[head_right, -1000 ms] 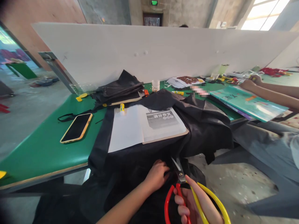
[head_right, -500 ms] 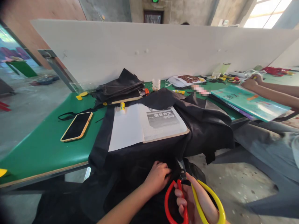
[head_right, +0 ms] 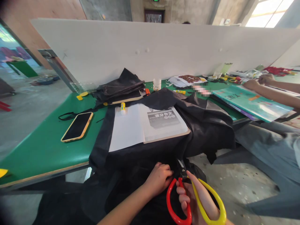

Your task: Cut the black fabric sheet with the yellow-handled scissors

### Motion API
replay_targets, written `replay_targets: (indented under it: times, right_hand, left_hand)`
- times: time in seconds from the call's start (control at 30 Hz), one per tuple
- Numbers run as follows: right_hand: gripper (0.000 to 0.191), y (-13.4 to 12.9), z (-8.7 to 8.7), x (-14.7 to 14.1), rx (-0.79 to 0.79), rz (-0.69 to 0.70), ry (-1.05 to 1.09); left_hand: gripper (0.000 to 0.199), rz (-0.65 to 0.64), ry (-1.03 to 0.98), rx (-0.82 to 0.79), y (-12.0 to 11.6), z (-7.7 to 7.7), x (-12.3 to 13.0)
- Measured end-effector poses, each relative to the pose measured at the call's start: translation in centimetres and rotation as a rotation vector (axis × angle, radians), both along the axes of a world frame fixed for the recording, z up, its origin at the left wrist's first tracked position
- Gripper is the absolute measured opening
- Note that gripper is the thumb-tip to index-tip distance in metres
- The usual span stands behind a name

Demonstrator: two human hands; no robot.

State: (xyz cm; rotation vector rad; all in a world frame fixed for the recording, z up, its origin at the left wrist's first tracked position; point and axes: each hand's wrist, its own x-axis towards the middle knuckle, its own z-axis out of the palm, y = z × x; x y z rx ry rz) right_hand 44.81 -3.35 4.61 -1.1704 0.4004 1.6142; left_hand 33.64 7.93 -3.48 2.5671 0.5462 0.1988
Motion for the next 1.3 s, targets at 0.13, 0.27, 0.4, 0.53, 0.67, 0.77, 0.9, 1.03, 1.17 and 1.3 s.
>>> replay_targets:
  times: [0.13, 0.27, 0.4, 0.53, 0.67, 0.77, 0.9, 1.03, 1.17, 1.3]
  right_hand:
    - [0.039, 0.1, 0.2, -0.1, -0.015, -0.022, 0.05]
    - [0.043, 0.4, 0.3, 0.0, -0.04, -0.046, -0.004]
    - [0.044, 0.6, 0.7, 0.3, -0.084, -0.051, 0.002]
    - [0.046, 0.5, 0.9, 0.6, -0.054, -0.093, 0.071]
    - [0.048, 0.6, 0.8, 0.8, -0.054, -0.112, 0.077]
    - [0.048, 0.6, 0.8, 0.8, -0.066, -0.105, 0.05]
    - [0.051, 0.2, 1.0, 1.0, -0.064, -0.02, 0.0]
    - [0.064, -0.2, 2.0, 1.3, -0.038, 0.165, 0.039]
    - [0.074, -0.7, 3.0, 1.7, -0.123, 0.284, -0.013]
    - [0.064, -3.2, 1.5, 4.1, -0.167, 0.461, -0.345]
  left_hand:
    - [0.015, -0.006, -0.014, -0.003, 0.0, 0.1, 0.0]
    - [0.013, -0.048, -0.006, 0.005, 0.0, 0.0, 0.0]
    - [0.009, -0.054, -0.042, 0.013, 0.0, -0.3, -0.1]
    - [0.009, -0.053, -0.077, 0.025, 0.0, -0.4, -0.2]
    - [0.012, -0.061, -0.089, 0.025, 0.1, -0.4, -0.3]
    - [0.012, -0.069, -0.095, 0.017, 0.1, -0.3, -0.3]
    - [0.012, -0.038, -0.076, 0.014, 0.1, -0.2, -0.4]
    - [0.016, 0.087, -0.031, -0.014, 0.3, -0.4, -0.3]
    - [0.02, 0.197, 0.022, -0.065, 0.5, -1.0, -0.1]
    - [0.022, 0.265, 0.008, -0.116, 0.8, -1.6, 0.0]
